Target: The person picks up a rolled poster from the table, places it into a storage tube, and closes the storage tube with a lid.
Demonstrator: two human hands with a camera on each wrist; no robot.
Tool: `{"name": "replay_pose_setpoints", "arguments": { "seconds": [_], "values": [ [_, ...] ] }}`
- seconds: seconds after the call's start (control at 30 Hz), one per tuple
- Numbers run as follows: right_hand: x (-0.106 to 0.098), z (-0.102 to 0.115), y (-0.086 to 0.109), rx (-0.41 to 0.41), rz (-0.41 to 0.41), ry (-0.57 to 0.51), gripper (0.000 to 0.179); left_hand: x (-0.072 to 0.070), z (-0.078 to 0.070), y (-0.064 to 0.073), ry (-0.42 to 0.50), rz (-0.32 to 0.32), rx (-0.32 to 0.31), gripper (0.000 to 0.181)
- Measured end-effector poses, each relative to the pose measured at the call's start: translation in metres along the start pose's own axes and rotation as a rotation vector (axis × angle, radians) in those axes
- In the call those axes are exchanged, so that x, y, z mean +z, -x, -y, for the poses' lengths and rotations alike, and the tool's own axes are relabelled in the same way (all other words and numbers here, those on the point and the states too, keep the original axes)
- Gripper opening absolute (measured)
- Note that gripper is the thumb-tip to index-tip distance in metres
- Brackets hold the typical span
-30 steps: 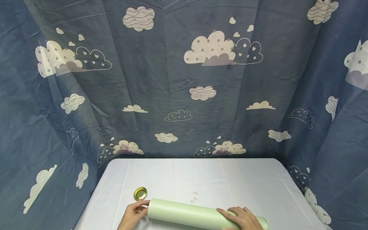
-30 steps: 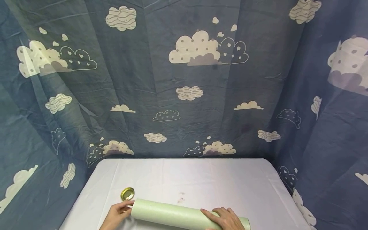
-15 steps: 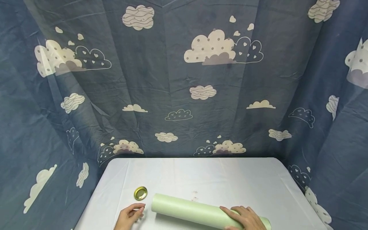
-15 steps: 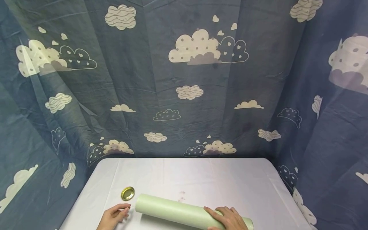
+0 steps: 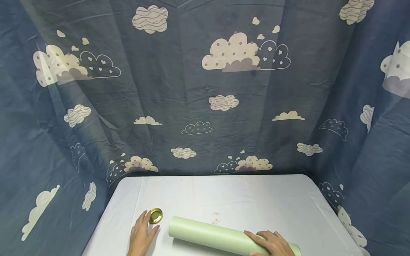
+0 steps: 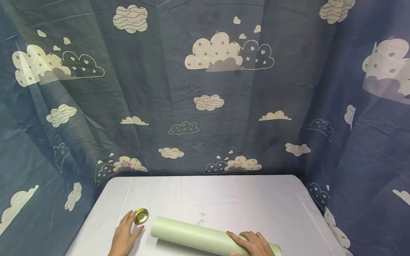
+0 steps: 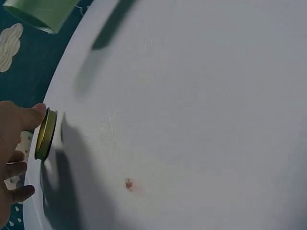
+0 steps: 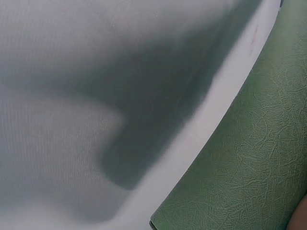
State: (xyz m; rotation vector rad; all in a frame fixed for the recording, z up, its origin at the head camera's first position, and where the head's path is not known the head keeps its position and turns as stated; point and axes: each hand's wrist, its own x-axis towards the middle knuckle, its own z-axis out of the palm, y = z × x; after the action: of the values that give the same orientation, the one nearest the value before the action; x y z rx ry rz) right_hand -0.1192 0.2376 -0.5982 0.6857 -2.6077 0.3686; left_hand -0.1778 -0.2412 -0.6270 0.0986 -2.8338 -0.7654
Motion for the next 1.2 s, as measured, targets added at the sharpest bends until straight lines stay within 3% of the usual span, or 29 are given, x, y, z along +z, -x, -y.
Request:
{"name": "replay_pose_setpoints", "arguments": {
  "seconds": [0.27, 0.5, 0.7, 0.9, 1.07, 1.2],
  "values": [
    [-0.003, 0.002, 0.0, 0.025, 0.005, -0.026, 0.054, 0.011, 0.001, -0.01, -0.201, -0.017, 0.159, 0.058],
    [-0.006, 0.0, 0.0, 0.055, 0.008, -0.054, 0.056, 0.014, 0.0, -0.012, -0.244, -0.07, 0.221, 0.04],
    [-0.005, -0.001, 0.002, 0.053, 0.002, -0.066, 0.056, 0.014, -0.002, -0.014, -0.228, -0.084, 0.237, 0.049],
    [-0.008, -0.001, 0.003, 0.07, 0.035, -0.052, 0.053, 0.015, -0.003, -0.015, -0.208, -0.143, 0.282, 0.064],
    [-0.011, -0.004, 0.004, 0.102, 0.055, -0.043, 0.054, 0.015, -0.004, -0.016, -0.135, -0.192, 0.278, 0.057],
    [-0.013, -0.007, 0.005, 0.113, 0.053, -0.042, 0.055, 0.011, -0.007, -0.016, -0.047, -0.193, 0.263, 0.05]
  ]
}}
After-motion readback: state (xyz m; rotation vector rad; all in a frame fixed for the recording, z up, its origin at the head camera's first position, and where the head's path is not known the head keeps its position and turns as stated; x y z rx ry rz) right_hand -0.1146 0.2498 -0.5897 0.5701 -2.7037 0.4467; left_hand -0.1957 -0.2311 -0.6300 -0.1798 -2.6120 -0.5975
